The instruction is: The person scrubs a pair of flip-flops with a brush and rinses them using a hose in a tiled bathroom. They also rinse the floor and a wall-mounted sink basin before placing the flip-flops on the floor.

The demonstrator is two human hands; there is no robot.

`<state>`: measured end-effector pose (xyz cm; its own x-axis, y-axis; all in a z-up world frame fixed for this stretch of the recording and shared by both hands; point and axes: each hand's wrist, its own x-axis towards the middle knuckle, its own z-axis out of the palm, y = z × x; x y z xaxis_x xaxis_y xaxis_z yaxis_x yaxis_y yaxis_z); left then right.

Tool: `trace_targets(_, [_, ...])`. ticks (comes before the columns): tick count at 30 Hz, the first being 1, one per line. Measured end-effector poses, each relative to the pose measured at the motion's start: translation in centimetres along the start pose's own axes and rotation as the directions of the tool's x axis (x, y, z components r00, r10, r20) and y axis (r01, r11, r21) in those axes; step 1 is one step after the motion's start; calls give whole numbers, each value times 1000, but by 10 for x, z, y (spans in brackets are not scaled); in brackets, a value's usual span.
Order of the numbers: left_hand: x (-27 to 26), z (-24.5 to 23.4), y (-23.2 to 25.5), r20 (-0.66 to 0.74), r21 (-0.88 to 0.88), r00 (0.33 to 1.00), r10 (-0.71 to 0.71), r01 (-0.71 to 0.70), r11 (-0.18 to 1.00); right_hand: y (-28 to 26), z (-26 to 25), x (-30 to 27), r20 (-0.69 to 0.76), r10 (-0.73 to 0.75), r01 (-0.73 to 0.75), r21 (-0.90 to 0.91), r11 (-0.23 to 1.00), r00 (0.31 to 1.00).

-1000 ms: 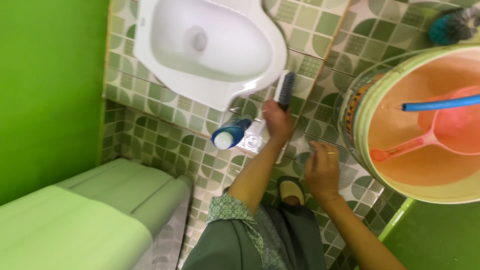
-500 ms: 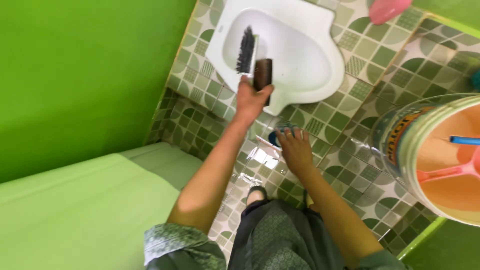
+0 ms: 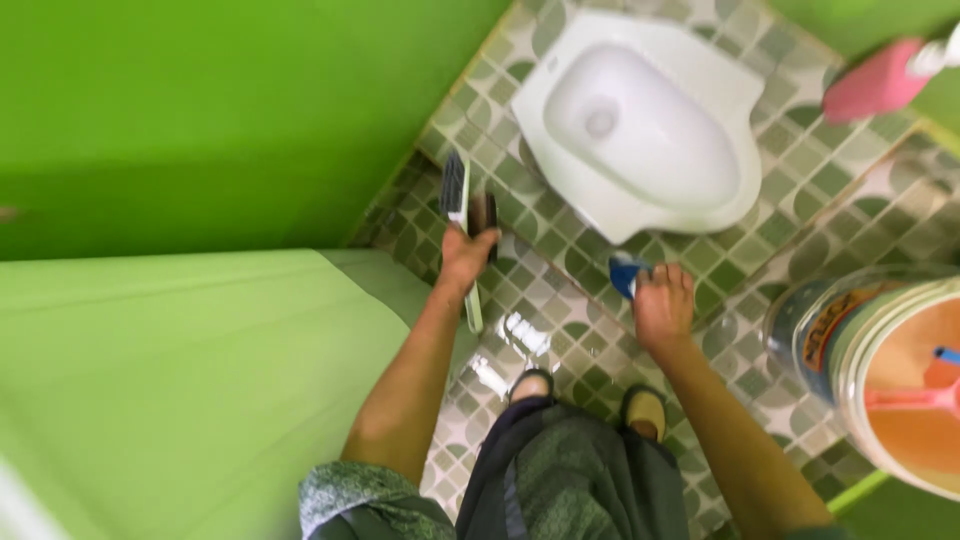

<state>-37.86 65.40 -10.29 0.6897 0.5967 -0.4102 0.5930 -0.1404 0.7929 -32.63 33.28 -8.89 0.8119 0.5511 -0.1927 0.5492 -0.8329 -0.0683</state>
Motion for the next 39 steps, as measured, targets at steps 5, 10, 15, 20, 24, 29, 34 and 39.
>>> trace_targets(5, [-48, -44, 55, -14, -122, 997, -82, 79, 989, -14, -104, -28, -54, 47, -43, 84, 996, 997])
trace_targets(10, [-90, -79, 106, -15, -182, 993, -117, 112, 977, -20, -212, -66, -103, 22, -7, 142, 990, 994])
trace_targets(15, [-145, -116, 146, 40, 41, 986, -160, 158, 987, -28, -300, -111, -174, 4, 35, 216, 976, 985])
trace_targets(20, [-243, -131, 165, -61, 328, 985, -161, 172, 929, -35, -355, -155, -220, -79, 125, 206, 970, 972])
trace_targets(24, [-342, -148, 159, -95, 463, 980, -176, 200, 863, -53, -381, -180, -229, -177, 226, 207, 952, 957])
trace_targets(29, [-459, -173, 110, -161, 502, 968, -195, 250, 828, -97, -388, -212, -212, -346, 388, 203, 899, 914])
trace_targets(34, [-557, -205, 39, -295, 496, 932, -210, 337, 800, -159, -392, -244, -220, -495, 538, 235, 810, 841])
trace_targets(39, [-636, -233, -25, -422, 411, 833, -357, 527, 744, -218, -392, -285, -204, -631, 662, 302, 686, 748])
